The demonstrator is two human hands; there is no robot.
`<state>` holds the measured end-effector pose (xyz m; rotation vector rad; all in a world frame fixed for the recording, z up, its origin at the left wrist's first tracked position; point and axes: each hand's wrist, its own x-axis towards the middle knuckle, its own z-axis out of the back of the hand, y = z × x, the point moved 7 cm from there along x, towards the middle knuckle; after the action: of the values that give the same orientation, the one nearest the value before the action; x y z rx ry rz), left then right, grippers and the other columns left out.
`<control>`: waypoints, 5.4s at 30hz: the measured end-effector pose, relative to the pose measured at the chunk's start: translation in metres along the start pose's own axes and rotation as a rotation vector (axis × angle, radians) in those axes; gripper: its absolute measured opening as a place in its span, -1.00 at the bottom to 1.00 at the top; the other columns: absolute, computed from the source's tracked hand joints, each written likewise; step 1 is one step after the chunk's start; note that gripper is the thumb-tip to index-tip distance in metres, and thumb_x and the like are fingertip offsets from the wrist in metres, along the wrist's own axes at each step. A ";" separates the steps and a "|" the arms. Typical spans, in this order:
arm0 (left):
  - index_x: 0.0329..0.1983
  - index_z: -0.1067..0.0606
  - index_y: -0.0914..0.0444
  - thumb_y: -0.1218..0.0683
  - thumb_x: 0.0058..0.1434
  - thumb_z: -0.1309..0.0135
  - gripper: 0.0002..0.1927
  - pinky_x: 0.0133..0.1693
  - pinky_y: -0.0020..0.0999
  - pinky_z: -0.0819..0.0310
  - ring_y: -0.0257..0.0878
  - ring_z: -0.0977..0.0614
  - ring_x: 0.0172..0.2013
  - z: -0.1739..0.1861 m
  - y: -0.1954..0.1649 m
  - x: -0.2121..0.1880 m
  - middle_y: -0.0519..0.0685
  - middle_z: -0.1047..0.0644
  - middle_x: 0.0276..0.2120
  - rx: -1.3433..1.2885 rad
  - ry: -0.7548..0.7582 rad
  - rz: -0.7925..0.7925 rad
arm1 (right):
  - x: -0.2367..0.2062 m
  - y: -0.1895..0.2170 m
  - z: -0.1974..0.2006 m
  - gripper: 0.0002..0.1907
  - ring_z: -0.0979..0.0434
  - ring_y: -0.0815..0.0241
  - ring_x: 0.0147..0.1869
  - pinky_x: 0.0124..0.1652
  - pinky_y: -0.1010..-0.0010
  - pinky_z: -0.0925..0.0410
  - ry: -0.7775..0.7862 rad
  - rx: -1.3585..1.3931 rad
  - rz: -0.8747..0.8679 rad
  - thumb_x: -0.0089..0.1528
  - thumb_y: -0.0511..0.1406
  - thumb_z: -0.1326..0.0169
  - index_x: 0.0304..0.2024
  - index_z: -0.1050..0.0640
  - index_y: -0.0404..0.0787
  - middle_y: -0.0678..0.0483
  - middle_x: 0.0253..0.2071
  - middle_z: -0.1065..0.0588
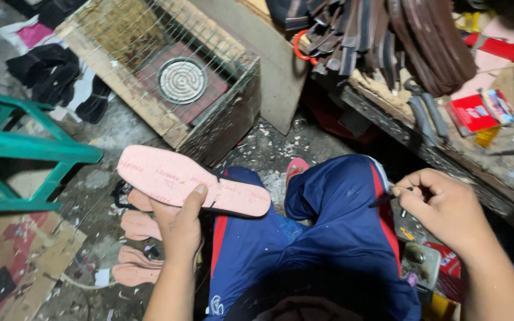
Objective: The person sits with a shoe sole on their lap, uses pliers to pull and shape the black foam edge of the sole, then places a pink insole onto the sole and aligns it. They trace along the insole edge with a marker, press the insole down, and finally hold a wooden shoe last and hammer.
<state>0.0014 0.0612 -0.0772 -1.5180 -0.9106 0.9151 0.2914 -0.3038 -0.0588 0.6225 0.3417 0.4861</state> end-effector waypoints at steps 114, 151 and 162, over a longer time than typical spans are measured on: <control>0.53 -0.09 0.21 -0.19 0.33 -0.05 -0.18 0.36 -0.25 -0.24 -0.18 -0.36 0.39 -0.077 0.036 -0.056 0.03 -0.27 0.43 -0.525 0.583 0.355 | -0.050 0.136 -0.111 -0.66 -0.63 0.16 -0.30 -0.26 0.39 -0.46 0.257 0.257 0.269 0.10 -0.18 -0.27 -0.15 -0.64 -0.22 0.01 -0.36 -0.62; 0.20 -0.42 0.36 -0.40 0.19 0.00 -0.18 0.08 0.16 -0.50 0.11 -0.61 0.03 -0.011 0.106 -0.048 0.21 -0.56 0.04 -0.773 0.305 0.809 | 0.170 -0.036 0.094 -0.62 -0.54 -0.31 -0.01 -0.04 -0.02 -0.40 -0.464 -0.586 -0.052 0.21 -0.27 -0.25 -0.02 -0.60 -0.43 -0.40 -0.03 -0.49; 0.19 -0.40 0.32 -0.40 0.22 0.08 -0.21 0.05 0.10 -0.54 0.12 -0.64 -0.03 -0.012 0.117 -0.049 0.30 -0.57 0.00 -0.736 0.329 0.848 | 0.194 0.101 0.012 -0.73 -0.55 -0.11 0.00 0.03 0.14 -0.42 -0.511 -0.248 0.615 0.36 -0.20 -0.32 -0.06 -0.65 -0.26 -0.11 -0.08 -0.51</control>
<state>0.0008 -0.0020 -0.1878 -2.7082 -0.3275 0.8870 0.4256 -0.1357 -0.0168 0.5803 -0.4079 0.9132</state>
